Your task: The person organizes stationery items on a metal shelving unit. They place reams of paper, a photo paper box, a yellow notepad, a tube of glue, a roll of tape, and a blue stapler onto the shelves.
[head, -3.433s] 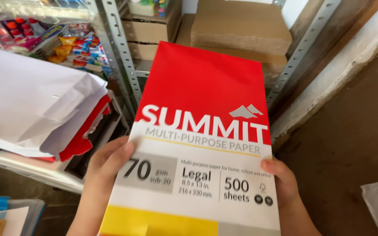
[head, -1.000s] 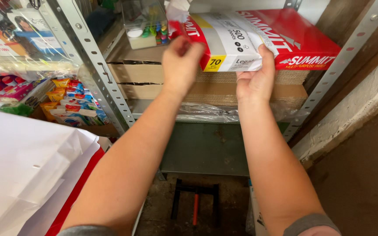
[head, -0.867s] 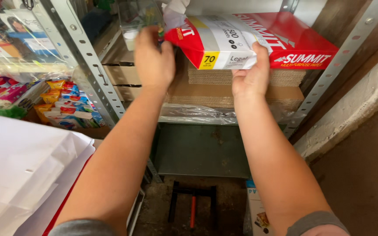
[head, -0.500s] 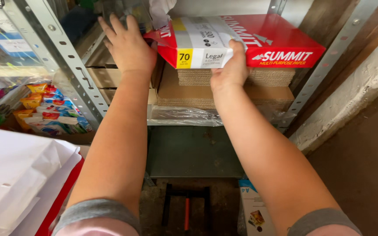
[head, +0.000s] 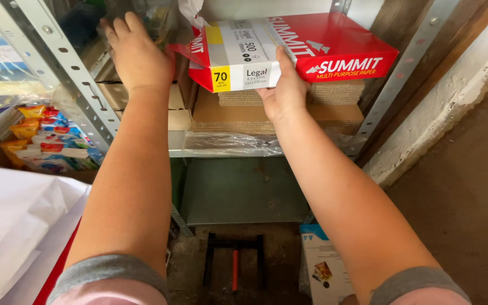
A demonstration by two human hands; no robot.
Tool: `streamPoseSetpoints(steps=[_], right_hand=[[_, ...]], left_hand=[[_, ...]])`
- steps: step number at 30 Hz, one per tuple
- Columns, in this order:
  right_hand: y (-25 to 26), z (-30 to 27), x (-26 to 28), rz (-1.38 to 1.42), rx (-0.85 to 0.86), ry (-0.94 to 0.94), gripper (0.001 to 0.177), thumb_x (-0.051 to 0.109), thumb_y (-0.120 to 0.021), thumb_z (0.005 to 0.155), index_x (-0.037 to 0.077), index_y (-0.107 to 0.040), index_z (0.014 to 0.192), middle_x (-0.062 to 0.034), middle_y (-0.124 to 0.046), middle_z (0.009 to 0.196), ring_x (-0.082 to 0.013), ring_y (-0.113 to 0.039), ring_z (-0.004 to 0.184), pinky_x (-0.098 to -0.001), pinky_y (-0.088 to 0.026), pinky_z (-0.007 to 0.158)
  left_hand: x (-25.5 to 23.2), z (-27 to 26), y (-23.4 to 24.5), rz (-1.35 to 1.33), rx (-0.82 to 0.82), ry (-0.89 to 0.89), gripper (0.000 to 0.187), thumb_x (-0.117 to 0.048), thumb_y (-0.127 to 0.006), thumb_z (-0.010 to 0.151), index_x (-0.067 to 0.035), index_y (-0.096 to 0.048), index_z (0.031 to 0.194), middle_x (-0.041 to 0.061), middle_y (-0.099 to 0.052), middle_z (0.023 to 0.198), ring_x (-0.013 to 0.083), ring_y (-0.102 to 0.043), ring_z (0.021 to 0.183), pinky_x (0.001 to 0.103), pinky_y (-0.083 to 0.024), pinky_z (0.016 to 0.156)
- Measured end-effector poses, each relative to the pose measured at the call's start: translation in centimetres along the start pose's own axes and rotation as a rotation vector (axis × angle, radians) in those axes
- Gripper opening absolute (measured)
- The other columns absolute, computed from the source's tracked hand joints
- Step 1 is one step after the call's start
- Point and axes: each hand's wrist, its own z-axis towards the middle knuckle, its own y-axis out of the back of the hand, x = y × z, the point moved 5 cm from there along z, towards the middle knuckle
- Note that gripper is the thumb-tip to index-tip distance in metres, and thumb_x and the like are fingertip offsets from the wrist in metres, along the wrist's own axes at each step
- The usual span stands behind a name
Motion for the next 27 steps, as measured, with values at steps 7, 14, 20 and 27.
streamPoseSetpoints(steps=[7, 14, 20, 27], right_hand=[[0.1, -2.1, 0.9, -0.070, 0.010, -0.026, 0.053, 0.029, -0.075, 0.077, 0.008, -0.063, 0.125, -0.0176, -0.075, 0.124, -0.0357, -0.072, 0.113, -0.0635, -0.059, 0.094], [0.3, -2.0, 0.9, -0.059, 0.019, -0.087, 0.073, 0.056, -0.062, 0.074, 0.016, -0.062, 0.136, -0.0126, -0.072, 0.133, -0.0340, -0.069, 0.123, -0.0633, -0.054, 0.101], [1.0, -0.2, 0.6, -0.142, 0.038, -0.063, 0.069, 0.051, -0.066, 0.077, 0.017, -0.063, 0.136, -0.0103, -0.072, 0.136, -0.0370, -0.068, 0.127, -0.0663, -0.037, 0.116], [1.0, 1.0, 0.4, -0.279, 0.028, -0.063, 0.069, 0.050, -0.070, 0.074, 0.013, -0.067, 0.133, -0.0106, -0.074, 0.132, -0.0390, -0.068, 0.126, -0.0626, -0.041, 0.115]], left_hand=[[0.4, -0.3, 0.3, -0.009, 0.087, 0.021, 0.060, -0.026, -0.086, 0.082, -0.001, -0.048, 0.121, 0.026, -0.046, 0.137, 0.0460, -0.031, 0.139, 0.055, -0.047, 0.103], [-6.6, -8.0, 1.2, -0.810, 0.533, 0.476, 0.048, -0.046, -0.055, 0.091, -0.016, -0.064, 0.127, 0.006, -0.078, 0.121, 0.0299, -0.072, 0.113, 0.038, -0.051, 0.096], [-8.6, -10.7, -0.4, -1.264, 0.706, 1.150, 0.078, -0.064, -0.057, 0.076, -0.007, -0.063, 0.129, 0.019, -0.072, 0.090, 0.0232, -0.071, 0.068, 0.031, -0.062, 0.058], [-8.0, -9.1, -2.5, -1.305, 0.577, 1.218, 0.056, -0.045, -0.061, 0.087, -0.013, -0.065, 0.132, 0.012, -0.073, 0.108, 0.0230, -0.072, 0.075, 0.033, -0.066, 0.072]])
